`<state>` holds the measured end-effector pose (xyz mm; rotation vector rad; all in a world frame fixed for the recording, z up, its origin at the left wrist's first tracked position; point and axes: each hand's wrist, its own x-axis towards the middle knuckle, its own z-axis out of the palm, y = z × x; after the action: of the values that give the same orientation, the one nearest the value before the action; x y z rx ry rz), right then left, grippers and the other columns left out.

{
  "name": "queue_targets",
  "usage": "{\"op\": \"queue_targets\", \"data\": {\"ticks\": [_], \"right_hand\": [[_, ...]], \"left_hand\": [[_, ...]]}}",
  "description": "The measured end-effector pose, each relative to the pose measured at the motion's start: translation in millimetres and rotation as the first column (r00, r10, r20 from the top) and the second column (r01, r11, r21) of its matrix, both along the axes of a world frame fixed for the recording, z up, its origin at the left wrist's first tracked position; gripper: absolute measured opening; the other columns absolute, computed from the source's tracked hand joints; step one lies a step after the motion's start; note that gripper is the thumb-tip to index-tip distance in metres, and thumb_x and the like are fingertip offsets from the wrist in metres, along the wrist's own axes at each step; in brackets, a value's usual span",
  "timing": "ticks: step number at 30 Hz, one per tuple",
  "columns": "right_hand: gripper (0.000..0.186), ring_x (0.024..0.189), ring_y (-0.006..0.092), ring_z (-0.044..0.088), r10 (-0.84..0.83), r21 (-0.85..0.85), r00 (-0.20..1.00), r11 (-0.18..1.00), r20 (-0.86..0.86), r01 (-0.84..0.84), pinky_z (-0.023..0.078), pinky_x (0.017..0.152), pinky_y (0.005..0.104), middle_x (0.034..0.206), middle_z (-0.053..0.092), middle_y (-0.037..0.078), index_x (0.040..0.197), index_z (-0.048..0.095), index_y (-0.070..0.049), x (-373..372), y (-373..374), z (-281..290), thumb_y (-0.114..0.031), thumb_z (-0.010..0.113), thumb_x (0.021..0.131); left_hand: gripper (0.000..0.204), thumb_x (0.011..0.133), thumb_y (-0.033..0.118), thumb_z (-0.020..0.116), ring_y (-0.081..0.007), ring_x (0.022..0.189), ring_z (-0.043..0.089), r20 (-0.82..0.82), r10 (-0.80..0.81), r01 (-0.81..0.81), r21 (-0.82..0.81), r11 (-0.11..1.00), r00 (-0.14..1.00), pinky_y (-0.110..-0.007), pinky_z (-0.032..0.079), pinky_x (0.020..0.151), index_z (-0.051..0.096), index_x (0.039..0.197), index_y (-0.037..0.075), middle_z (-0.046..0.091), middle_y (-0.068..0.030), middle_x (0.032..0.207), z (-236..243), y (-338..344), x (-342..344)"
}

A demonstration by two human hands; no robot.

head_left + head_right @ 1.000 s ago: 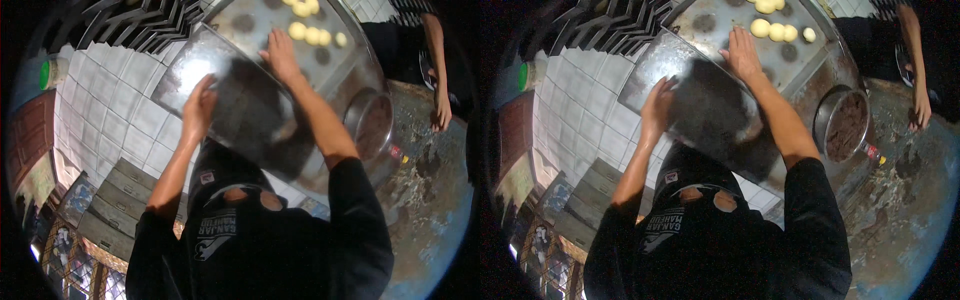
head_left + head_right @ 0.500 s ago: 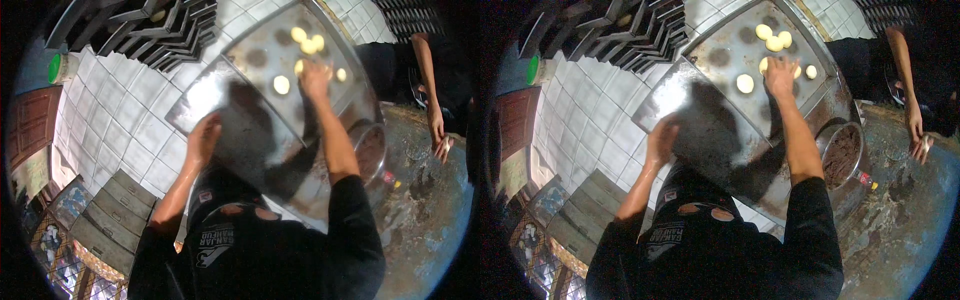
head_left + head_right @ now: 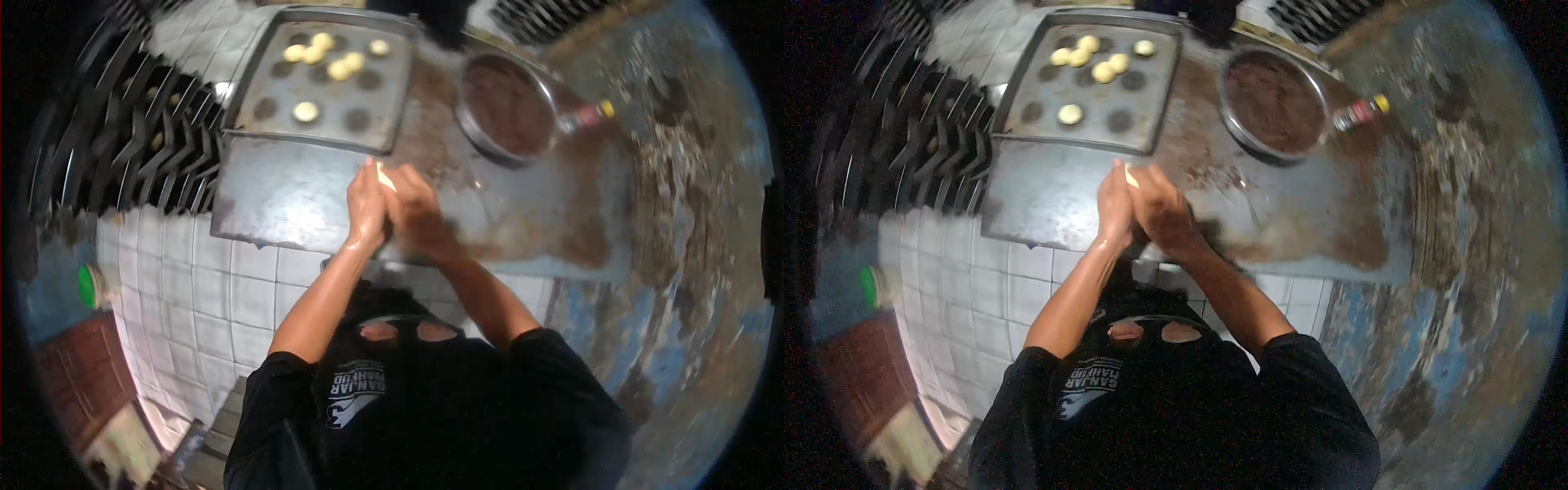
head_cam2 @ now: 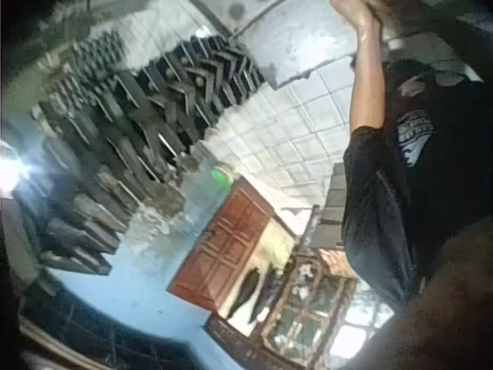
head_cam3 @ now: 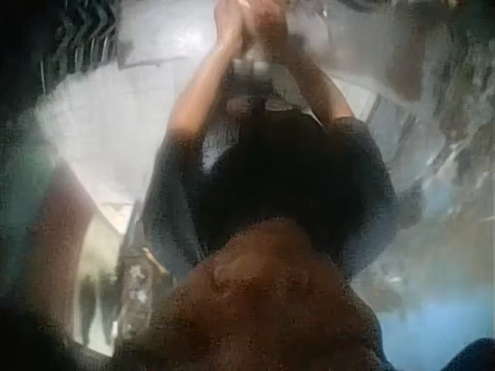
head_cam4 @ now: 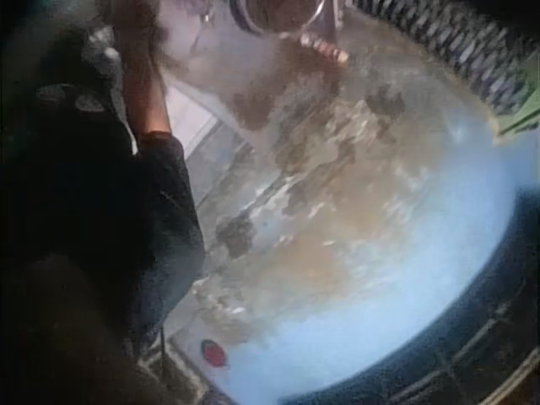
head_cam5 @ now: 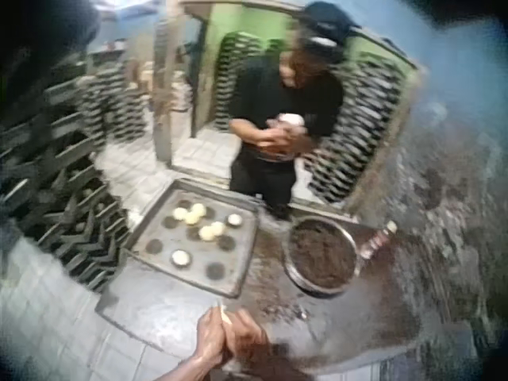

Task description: The person uses their hands to take pieces of dough, flatten them, place a spoonful of dark filling inside, and roll them into round balls before placing them onto a metal tray.

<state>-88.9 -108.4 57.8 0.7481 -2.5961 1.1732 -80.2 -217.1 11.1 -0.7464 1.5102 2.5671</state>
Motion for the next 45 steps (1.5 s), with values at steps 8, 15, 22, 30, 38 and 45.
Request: {"op": "queue_targets", "data": {"ticks": [8,15,22,30,38,45], "right_hand": [[0.030,0.091,0.0118,0.066,0.137,-0.627,0.674,0.535,0.726,0.566,0.053,0.078,0.0262,0.105,0.072,0.006,0.125,0.064,0.005,118,140,-34,-0.007,0.067,0.097],[0.033,0.077,0.0218,0.068,-0.305,-0.232,0.759,0.829,0.575,0.509,0.058,0.076,0.0405,0.087,0.070,0.012,0.126,0.066,-0.003,126,178,-94,-0.018,0.068,0.097],[0.020,0.103,0.0369,0.062,-0.408,0.017,0.843,0.903,0.350,0.430,0.050,0.090,0.0453,0.102,0.068,0.017,0.107,0.071,-0.002,21,236,-141,-0.015,0.060,0.095],[0.025,0.088,0.0422,0.067,-0.207,0.279,0.885,0.956,0.418,0.092,0.056,0.077,0.0497,0.097,0.068,0.024,0.108,0.066,-0.001,-58,270,-98,-0.020,0.051,0.100],[0.029,0.086,0.0403,0.072,-0.218,0.716,0.847,0.655,0.486,-0.242,0.058,0.071,0.0488,0.094,0.073,0.021,0.102,0.074,-0.002,-187,322,-46,-0.025,0.062,0.088],[0.023,0.079,0.0352,0.071,-0.174,0.190,0.435,0.982,0.884,0.007,0.058,0.073,0.0446,0.086,0.073,0.020,0.104,0.077,-0.004,-183,306,-13,-0.018,0.063,0.092]], "left_hand": [[0.044,0.107,0.042,0.052,-0.0162,0.079,0.058,0.073,-0.192,0.202,-0.170,0.964,0.979,-0.034,0.049,0.068,0.064,0.097,0.001,0.064,-0.0091,0.090,21,139,67],[0.041,0.103,0.026,0.055,-0.0198,0.106,0.063,0.218,-0.572,0.612,-0.275,0.741,0.791,-0.039,0.047,0.097,0.056,0.138,0.005,0.067,-0.0139,0.117,-90,120,114],[0.041,0.095,0.009,0.069,-0.0174,0.111,0.063,0.135,-0.621,0.634,-0.227,0.739,0.772,-0.030,0.051,0.099,0.058,0.134,0.002,0.066,-0.0071,0.128,-78,135,63],[0.070,0.073,-0.005,0.086,-0.0161,0.113,0.064,-0.061,-0.540,0.484,-0.366,0.795,0.840,-0.030,0.052,0.101,0.053,0.135,0.002,0.066,-0.0088,0.124,-20,130,-81],[0.054,0.084,0.005,0.082,-0.0162,0.107,0.067,-0.043,-0.600,0.457,-0.605,0.652,0.799,-0.029,0.052,0.096,0.057,0.132,0.005,0.070,-0.0080,0.118,-32,140,-151],[0.053,0.084,0.007,0.082,-0.0171,0.104,0.068,0.034,-0.507,0.421,-0.607,0.674,0.861,-0.032,0.055,0.092,0.058,0.130,0.005,0.072,-0.0099,0.115,-46,152,-150]]}}
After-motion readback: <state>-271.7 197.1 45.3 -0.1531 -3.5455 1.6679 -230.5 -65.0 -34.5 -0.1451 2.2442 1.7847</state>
